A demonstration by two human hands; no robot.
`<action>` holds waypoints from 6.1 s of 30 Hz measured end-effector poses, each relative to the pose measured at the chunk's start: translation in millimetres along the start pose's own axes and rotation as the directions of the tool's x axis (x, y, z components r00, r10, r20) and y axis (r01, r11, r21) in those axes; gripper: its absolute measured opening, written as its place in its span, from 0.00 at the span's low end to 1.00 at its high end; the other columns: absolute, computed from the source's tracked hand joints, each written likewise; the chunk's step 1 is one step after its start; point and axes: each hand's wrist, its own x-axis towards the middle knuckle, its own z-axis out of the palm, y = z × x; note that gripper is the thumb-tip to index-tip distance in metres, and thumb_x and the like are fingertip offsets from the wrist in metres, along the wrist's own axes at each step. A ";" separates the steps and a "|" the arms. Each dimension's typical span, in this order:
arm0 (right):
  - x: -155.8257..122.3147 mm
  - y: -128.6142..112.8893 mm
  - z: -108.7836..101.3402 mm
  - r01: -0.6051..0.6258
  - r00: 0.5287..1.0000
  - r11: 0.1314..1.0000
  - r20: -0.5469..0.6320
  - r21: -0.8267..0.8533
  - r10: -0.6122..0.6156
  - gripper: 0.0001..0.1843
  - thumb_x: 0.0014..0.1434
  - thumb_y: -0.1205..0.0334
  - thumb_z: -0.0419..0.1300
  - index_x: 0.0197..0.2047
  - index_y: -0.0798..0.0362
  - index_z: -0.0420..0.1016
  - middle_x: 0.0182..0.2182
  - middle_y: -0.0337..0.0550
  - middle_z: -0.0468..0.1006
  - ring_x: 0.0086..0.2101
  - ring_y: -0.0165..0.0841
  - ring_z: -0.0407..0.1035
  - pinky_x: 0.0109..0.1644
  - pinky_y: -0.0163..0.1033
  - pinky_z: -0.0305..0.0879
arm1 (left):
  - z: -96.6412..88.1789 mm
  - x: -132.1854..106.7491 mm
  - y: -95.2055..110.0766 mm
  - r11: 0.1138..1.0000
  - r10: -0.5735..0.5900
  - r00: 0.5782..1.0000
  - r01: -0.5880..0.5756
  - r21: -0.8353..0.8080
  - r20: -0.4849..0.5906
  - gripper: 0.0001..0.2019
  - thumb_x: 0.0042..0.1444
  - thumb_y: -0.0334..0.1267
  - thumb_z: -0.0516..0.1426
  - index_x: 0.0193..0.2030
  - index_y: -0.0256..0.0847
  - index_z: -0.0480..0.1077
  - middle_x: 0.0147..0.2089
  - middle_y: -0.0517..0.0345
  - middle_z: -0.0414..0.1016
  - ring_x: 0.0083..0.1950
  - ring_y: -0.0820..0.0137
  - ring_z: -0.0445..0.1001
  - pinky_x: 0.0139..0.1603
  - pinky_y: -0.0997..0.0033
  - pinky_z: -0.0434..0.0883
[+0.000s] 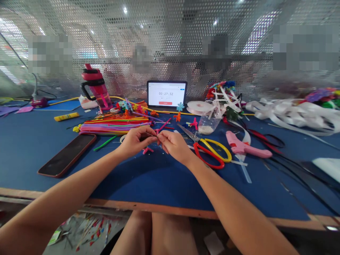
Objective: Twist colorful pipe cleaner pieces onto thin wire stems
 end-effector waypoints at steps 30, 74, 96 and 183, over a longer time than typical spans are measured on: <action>-2.1 -3.1 -0.2 0.083 0.993 0.992 -0.076 -0.097 -0.091 0.09 0.61 0.57 0.50 0.34 0.51 0.66 0.28 0.37 0.77 0.24 0.26 0.65 0.30 0.34 0.56 | -6.7 3.4 -1.7 0.969 0.153 0.988 -0.146 0.198 -0.020 0.05 0.52 0.32 0.55 0.32 0.35 0.72 0.31 0.56 0.73 0.32 0.75 0.70 0.32 0.76 0.65; -3.3 -2.4 3.5 0.053 0.998 0.999 -0.042 -0.008 -0.053 0.13 0.59 0.48 0.52 0.34 0.50 0.57 0.15 0.29 0.63 0.17 0.25 0.59 0.24 0.32 0.53 | -1.9 0.8 -0.8 0.988 0.130 0.986 -0.121 0.094 -0.107 0.06 0.51 0.36 0.58 0.33 0.37 0.75 0.31 0.55 0.75 0.31 0.74 0.72 0.31 0.74 0.69; -3.2 -6.8 1.2 0.118 0.984 0.983 -0.120 -0.140 -0.135 0.10 0.59 0.52 0.53 0.35 0.50 0.63 0.24 0.36 0.70 0.25 0.28 0.63 0.31 0.33 0.56 | -3.5 0.8 -0.9 0.988 0.139 0.983 -0.130 0.082 -0.123 0.05 0.50 0.35 0.59 0.32 0.36 0.75 0.31 0.55 0.75 0.32 0.74 0.72 0.32 0.75 0.69; -2.1 -4.5 -1.6 0.115 0.986 0.985 -0.103 -0.126 -0.128 0.14 0.60 0.50 0.51 0.33 0.52 0.64 0.19 0.34 0.70 0.22 0.26 0.64 0.28 0.33 0.57 | -6.6 -0.1 0.4 0.992 0.121 0.990 -0.118 0.049 -0.071 0.06 0.52 0.35 0.57 0.34 0.35 0.72 0.31 0.55 0.72 0.31 0.75 0.69 0.30 0.76 0.66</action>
